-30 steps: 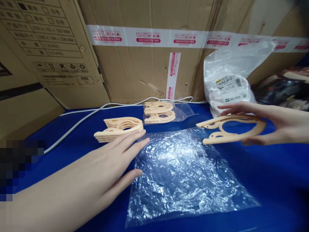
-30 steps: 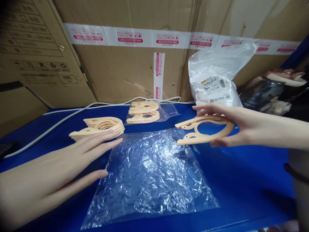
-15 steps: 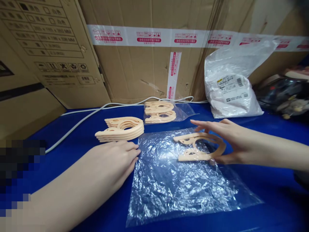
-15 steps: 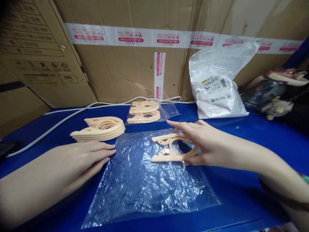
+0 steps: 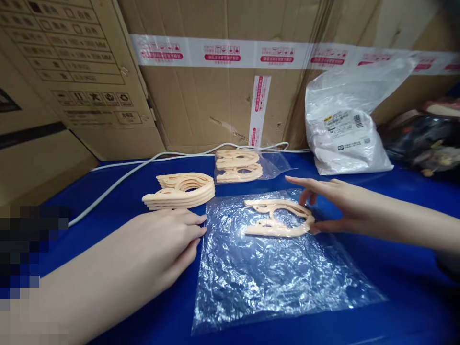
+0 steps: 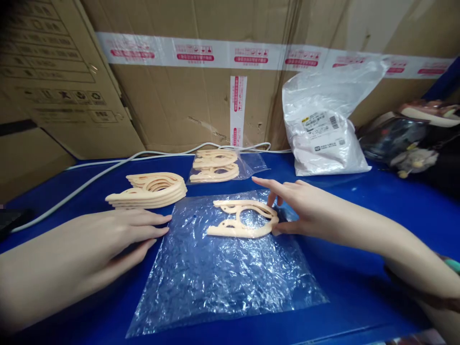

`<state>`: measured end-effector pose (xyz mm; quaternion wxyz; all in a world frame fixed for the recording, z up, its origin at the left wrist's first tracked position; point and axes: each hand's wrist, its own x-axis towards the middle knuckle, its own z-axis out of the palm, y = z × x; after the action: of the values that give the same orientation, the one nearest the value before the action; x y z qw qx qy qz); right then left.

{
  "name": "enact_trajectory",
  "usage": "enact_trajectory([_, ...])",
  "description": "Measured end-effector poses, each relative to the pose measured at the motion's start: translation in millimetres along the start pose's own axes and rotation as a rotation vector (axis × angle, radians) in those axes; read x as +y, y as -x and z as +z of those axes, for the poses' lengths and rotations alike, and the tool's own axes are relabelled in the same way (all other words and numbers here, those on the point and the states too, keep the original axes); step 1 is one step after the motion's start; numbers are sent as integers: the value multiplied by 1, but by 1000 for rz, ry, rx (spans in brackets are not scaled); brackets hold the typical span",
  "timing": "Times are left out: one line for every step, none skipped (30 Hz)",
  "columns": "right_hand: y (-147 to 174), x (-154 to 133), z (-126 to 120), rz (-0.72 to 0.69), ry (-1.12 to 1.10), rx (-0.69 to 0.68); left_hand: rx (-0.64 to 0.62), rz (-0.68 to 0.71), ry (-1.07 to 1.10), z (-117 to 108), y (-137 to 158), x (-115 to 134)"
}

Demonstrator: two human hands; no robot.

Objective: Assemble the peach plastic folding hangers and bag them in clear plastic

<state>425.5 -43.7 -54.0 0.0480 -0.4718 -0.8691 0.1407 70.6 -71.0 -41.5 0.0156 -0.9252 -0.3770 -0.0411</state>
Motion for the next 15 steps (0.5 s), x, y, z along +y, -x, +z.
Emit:
enact_trajectory([-2,-2,3,-15,-21,25,3,13,-6,0,0,0])
enact_trajectory([-4,-6,6,-29,-45,51,7,25,-14,1,1,0])
enact_trajectory([-7,-9,10,-40,-68,81,10,36,-21,2,1,-1])
enact_trajectory([-9,-13,13,-47,-88,113,15,46,-27,3,2,-1])
enact_trajectory([-12,-17,16,-51,-104,142,22,51,-33,3,2,-2])
enact_trajectory([-14,-20,19,-54,-117,167,27,59,-37,4,2,-3])
enact_trajectory([-16,-23,22,-57,-132,191,34,66,-40,5,2,-3])
enact_trajectory([-17,-26,24,-61,-149,210,42,70,-39,5,2,-3])
enact_trajectory([-19,-27,26,-68,-171,225,47,73,-35,5,2,-3])
enact_trajectory([-20,-29,27,-75,-196,239,46,71,-29,5,1,-3])
enact_trajectory([-20,-29,29,-79,-221,252,39,62,-20,5,1,-3])
enact_trajectory([-21,-30,30,-79,-243,263,33,48,-11,5,0,-3])
enact_trajectory([-22,-30,32,-76,-261,271,27,28,-2,5,-1,-3])
enact_trajectory([-22,-30,33,-70,-275,276,21,9,10,4,-1,-3])
enact_trajectory([-23,-31,34,-63,-285,276,18,-8,21,4,-1,-3])
